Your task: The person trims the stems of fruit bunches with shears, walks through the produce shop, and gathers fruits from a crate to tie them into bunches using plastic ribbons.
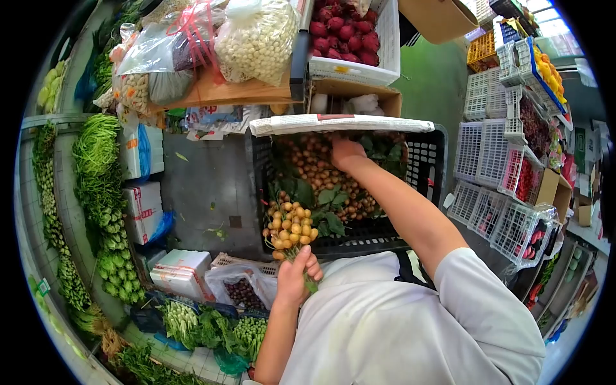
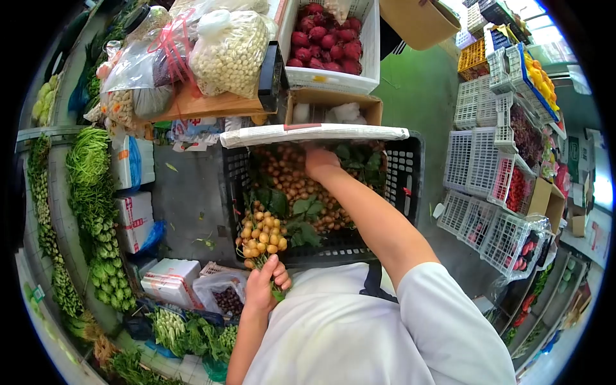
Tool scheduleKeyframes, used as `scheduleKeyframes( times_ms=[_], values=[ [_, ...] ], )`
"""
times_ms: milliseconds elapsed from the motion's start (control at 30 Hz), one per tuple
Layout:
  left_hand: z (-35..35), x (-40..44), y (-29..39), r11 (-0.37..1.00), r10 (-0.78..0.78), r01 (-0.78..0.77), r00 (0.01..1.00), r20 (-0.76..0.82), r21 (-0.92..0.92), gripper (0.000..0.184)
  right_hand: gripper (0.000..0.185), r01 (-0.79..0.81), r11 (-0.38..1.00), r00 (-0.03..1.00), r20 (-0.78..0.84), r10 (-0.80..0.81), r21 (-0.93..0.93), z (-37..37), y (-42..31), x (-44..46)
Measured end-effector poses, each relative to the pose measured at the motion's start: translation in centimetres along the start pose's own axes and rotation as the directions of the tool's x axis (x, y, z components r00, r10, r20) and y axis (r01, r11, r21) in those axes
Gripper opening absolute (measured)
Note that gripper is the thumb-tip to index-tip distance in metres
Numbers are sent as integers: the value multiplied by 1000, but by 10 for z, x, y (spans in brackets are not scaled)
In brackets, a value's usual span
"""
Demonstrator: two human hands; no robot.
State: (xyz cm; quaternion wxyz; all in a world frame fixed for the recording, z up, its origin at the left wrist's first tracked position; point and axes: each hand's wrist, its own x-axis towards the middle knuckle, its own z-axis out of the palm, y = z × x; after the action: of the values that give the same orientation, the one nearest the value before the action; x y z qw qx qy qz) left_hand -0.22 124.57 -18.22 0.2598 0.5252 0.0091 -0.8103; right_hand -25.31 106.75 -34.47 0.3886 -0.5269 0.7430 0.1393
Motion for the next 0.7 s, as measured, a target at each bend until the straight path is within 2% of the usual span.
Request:
scheduleKeyframes(
  times_ms=[33, 67, 133, 167, 233, 267, 333, 467, 533, 567, 633, 700],
  values=[
    [-1, 1, 0, 1000, 0, 0, 1000, 9, 1, 26, 55, 9, 1000, 997, 71, -10, 13, -4, 4, -1],
    [-2, 2, 0, 1000, -7, 7, 1000, 14, -9, 25, 55, 3, 1000, 998, 63, -4, 11, 0, 11, 3],
    [-2, 5, 1, 1000, -15, 15, 999, 29, -16, 25, 35, 153, 986, 986, 78, -148, -64, 14, 28, 15],
    [-3, 7, 1, 1000, -16, 16, 999, 29, -10, 25, 35, 149, 987, 987, 71, -144, -66, 10, 31, 14],
    [-2, 8, 2, 1000, -16, 16, 999, 30, 0, 25, 33, 204, 977, 964, 163, -211, 57, 6, 34, 12],
    [-1, 8, 3, 1000, -17, 16, 999, 38, 4, 25, 33, 203, 977, 965, 159, -210, 59, 8, 33, 9],
    [0, 7, 3, 1000, -22, 21, 999, 44, 14, 25, 34, 251, 962, 968, 2, -253, 106, 17, 32, -2],
    [2, 5, 4, 999, -21, 19, 999, 44, 41, 25, 37, 305, 950, 951, 21, -307, 64, 28, 34, 2],
    [3, 4, 4, 999, -22, 20, 999, 43, 50, 25, 44, 369, 927, 929, -71, -364, 65, 35, 37, 4],
    [5, 4, 4, 998, -14, 11, 999, 41, 63, 25, 44, 367, 928, 929, -73, -363, 69, 35, 37, 8],
    [6, 3, 3, 997, -3, 0, 999, 37, 79, 25, 51, 279, 959, 955, 97, -282, 36, 35, 36, 17],
    [5, 4, 2, 998, -8, 5, 999, 39, 65, 25, 52, 301, 954, 950, 87, -299, -9, 32, 35, 13]
  ],
)
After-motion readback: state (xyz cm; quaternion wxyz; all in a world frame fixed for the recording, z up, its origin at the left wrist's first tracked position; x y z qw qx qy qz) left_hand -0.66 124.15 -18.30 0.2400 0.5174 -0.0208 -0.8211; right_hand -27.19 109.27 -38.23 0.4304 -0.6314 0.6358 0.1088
